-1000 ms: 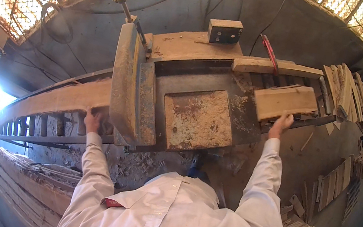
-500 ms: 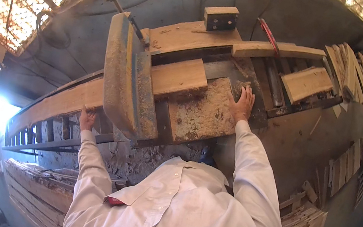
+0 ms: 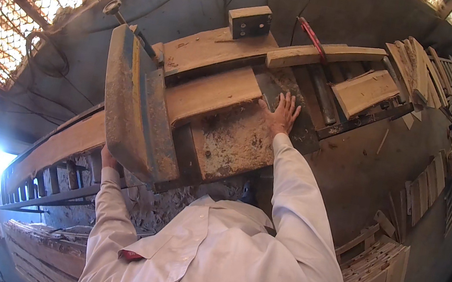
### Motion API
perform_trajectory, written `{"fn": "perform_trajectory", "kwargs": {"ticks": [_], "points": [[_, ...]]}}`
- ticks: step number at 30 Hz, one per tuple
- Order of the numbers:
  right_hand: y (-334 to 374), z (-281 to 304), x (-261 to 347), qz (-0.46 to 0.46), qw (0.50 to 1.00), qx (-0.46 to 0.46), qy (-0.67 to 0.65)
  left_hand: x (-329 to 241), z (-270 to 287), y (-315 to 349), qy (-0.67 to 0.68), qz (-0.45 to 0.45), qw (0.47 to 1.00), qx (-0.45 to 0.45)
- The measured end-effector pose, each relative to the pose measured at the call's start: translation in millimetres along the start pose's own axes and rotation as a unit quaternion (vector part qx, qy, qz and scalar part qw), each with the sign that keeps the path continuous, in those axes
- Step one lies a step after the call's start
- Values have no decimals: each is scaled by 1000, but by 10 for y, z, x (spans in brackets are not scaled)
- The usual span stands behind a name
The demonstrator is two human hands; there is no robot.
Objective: The person cuts wooden boards into smaller sections using a saw machine alongside an assistant, fetching additional boards from a stack by hand.
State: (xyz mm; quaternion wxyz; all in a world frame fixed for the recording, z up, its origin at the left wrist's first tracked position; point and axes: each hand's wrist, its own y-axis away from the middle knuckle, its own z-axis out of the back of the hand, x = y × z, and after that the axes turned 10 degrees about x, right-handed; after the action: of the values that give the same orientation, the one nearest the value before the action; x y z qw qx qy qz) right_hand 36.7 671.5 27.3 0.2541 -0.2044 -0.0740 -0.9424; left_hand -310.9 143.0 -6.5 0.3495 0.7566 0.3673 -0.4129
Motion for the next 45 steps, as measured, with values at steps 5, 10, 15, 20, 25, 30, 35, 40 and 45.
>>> {"fn": "perform_trajectory", "kwargs": {"ticks": [5, 10, 15, 20, 25, 30, 35, 40, 45], "points": [[-75, -83, 86, -10, 1000, -14, -3, -88, -152, 137, -51, 49, 993, -95], [-95, -94, 93, -11, 999, -34, -10, 51, -165, 197, -257, -16, 966, -5], [-124, -117, 6, -19, 998, -51, -20, 201, -319, 67, -361, -28, 931, 34], [-140, -104, 2, -26, 999, -36, -27, 46, -408, 208, -455, -48, 888, 53], [-152, -57, 80, -63, 997, -27, 20, -170, -317, 414, -542, -53, 837, 59], [-169, -40, 52, -66, 997, -31, 1, -364, 231, 311, -160, -14, 981, -110], [-181, -118, 87, -39, 998, -40, 8, -332, 496, 159, -35, -2, 962, -269], [-179, -90, 86, -48, 998, -33, 19, -417, 382, 171, -41, 31, 956, -287], [-158, -63, 95, -53, 998, -33, 10, -417, 364, 168, -48, 39, 958, -281]]}}
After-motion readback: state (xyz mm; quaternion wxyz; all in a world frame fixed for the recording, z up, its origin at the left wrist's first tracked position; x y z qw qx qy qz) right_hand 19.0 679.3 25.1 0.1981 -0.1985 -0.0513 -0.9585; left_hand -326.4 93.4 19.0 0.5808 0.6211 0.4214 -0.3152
